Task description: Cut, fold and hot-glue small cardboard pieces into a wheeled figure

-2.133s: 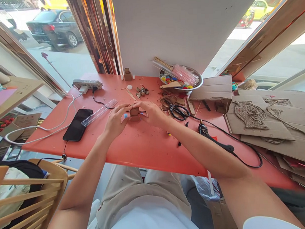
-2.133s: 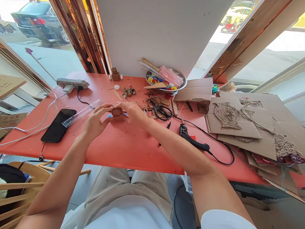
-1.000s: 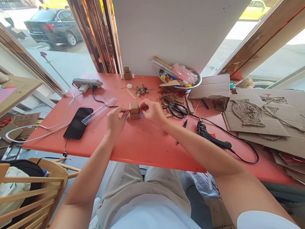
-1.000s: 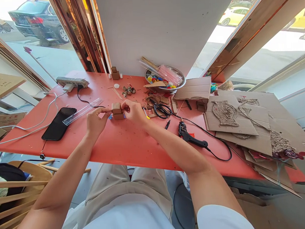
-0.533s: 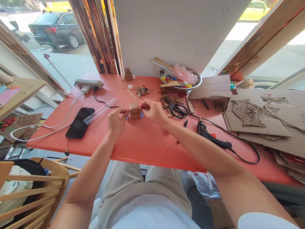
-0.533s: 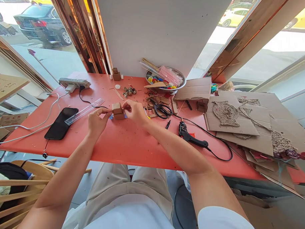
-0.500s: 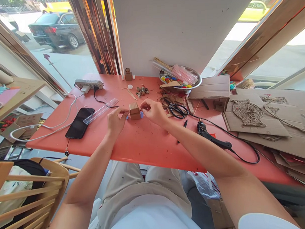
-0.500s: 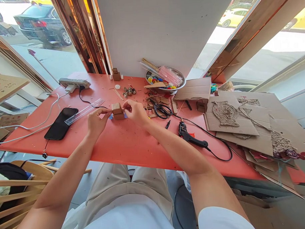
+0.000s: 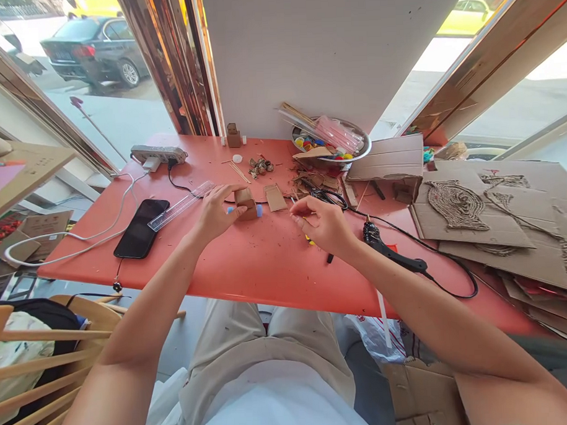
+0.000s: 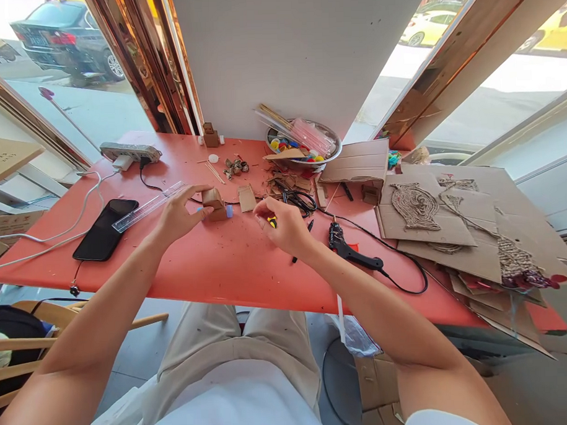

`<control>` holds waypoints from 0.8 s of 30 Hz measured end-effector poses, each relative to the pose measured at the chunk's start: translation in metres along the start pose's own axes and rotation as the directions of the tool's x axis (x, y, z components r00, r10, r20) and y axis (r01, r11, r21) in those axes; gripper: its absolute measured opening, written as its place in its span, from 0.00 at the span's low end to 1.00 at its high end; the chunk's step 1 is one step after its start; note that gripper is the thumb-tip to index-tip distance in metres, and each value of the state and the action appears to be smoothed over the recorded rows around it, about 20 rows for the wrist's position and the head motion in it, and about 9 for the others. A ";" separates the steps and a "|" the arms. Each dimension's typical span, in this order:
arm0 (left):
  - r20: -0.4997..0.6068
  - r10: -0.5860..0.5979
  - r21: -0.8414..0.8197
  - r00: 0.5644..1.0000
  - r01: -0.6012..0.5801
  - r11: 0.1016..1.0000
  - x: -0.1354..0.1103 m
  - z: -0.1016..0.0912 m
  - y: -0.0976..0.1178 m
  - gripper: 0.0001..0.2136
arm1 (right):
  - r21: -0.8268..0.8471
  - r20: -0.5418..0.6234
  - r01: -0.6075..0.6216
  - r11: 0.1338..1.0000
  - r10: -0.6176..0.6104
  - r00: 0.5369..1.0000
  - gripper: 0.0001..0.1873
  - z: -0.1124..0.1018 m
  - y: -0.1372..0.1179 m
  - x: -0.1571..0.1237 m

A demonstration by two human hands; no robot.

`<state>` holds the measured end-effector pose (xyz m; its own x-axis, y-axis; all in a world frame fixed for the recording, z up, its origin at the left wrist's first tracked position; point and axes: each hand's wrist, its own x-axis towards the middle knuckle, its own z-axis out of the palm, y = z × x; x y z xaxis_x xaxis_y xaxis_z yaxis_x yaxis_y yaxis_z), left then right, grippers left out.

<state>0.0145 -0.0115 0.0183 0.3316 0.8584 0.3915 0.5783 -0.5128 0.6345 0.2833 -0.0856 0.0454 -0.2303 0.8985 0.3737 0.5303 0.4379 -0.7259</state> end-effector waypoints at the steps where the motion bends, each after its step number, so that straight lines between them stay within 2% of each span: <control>1: 0.004 -0.019 -0.011 1.000 0.019 1.000 0.002 0.000 0.000 0.19 | 0.005 -0.012 0.000 1.000 0.000 1.000 0.03 -0.002 0.000 -0.006; 6: 0.028 -0.054 -0.104 0.998 0.057 0.993 0.009 0.002 -0.001 0.21 | 0.022 -0.078 -0.048 0.999 0.050 0.996 0.03 -0.010 0.001 -0.033; 12: 0.079 0.002 -0.090 0.997 0.005 0.996 0.014 0.001 -0.001 0.18 | -0.038 -0.098 -0.094 0.995 0.090 0.991 0.04 -0.018 0.000 -0.056; 19: -0.014 0.059 -0.066 0.998 -0.060 0.996 0.008 0.005 -0.007 0.14 | -0.088 -0.158 -0.108 0.990 0.093 0.983 0.04 -0.026 -0.003 -0.066; 24: -0.072 0.122 -0.057 0.990 -0.126 0.990 0.006 0.006 -0.012 0.15 | -0.107 -0.203 -0.108 0.988 0.085 0.976 0.04 -0.031 -0.002 -0.074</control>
<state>0.0136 -0.0006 0.0091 0.3448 0.7860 0.5131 0.4882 -0.6170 0.6172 0.3249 -0.1537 0.0374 -0.0142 0.9074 0.4199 0.6365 0.3321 -0.6961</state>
